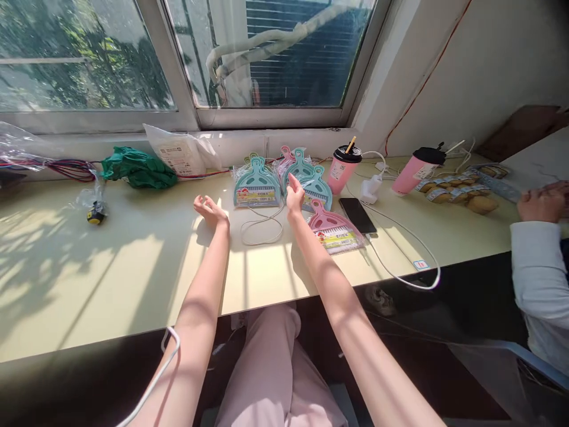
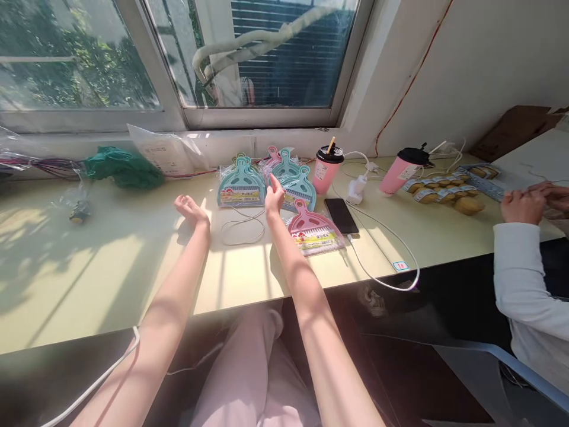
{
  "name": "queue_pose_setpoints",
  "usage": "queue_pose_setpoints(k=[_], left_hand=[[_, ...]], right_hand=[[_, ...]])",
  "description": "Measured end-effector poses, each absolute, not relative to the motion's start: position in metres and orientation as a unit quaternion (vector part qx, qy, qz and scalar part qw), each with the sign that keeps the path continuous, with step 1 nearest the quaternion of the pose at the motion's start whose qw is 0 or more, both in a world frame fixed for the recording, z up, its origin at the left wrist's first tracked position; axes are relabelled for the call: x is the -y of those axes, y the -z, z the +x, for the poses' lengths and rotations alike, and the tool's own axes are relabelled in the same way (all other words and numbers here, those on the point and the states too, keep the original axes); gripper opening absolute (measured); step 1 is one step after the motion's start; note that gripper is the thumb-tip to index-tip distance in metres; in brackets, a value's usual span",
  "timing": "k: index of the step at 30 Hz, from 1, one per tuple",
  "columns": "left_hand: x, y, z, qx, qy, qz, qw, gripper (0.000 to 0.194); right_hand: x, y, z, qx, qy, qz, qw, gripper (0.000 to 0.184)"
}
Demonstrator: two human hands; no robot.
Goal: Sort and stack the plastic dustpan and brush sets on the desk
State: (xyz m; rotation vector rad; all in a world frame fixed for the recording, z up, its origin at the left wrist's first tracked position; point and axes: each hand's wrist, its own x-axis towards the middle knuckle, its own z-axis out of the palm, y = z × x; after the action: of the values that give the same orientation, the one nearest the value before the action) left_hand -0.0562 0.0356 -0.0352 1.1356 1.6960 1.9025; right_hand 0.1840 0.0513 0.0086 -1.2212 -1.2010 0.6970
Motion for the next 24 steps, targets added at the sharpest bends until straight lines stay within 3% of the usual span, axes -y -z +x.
queue_pose_setpoints(k=[4, 8, 10, 13, 16, 19, 24], left_hand=[[0.016, 0.028, -0.050, -0.606, -0.683, 0.391, 0.113, 0.031], [0.063, 0.019, -0.032, -0.592, -0.653, 0.465, 0.083, 0.027], [0.084, 0.015, -0.022, -0.583, -0.635, 0.502, 0.062, 0.030], [0.112, 0.009, -0.003, -0.593, -0.568, 0.568, 0.057, 0.032], [0.133, 0.007, 0.016, -0.619, -0.412, 0.663, 0.085, 0.019], [0.146, 0.011, 0.025, -0.606, -0.262, 0.738, 0.140, 0.041], [0.153, 0.018, 0.013, -0.596, -0.241, 0.727, 0.241, 0.048]], right_hand=[[0.029, -0.046, 0.251, 0.687, -0.163, -0.485, 0.516, 0.047], [0.081, -0.051, 0.341, 0.681, -0.029, -0.646, 0.344, 0.043], [0.088, -0.041, 0.371, 0.673, -0.013, -0.694, 0.256, 0.044], [0.091, -0.020, 0.384, 0.672, -0.034, -0.711, 0.204, 0.040], [0.104, 0.000, 0.367, 0.712, -0.066, -0.659, 0.233, 0.038], [0.134, 0.019, 0.338, 0.712, -0.120, -0.606, 0.333, 0.040], [0.178, 0.042, 0.304, 0.661, -0.244, -0.546, 0.453, 0.035]])
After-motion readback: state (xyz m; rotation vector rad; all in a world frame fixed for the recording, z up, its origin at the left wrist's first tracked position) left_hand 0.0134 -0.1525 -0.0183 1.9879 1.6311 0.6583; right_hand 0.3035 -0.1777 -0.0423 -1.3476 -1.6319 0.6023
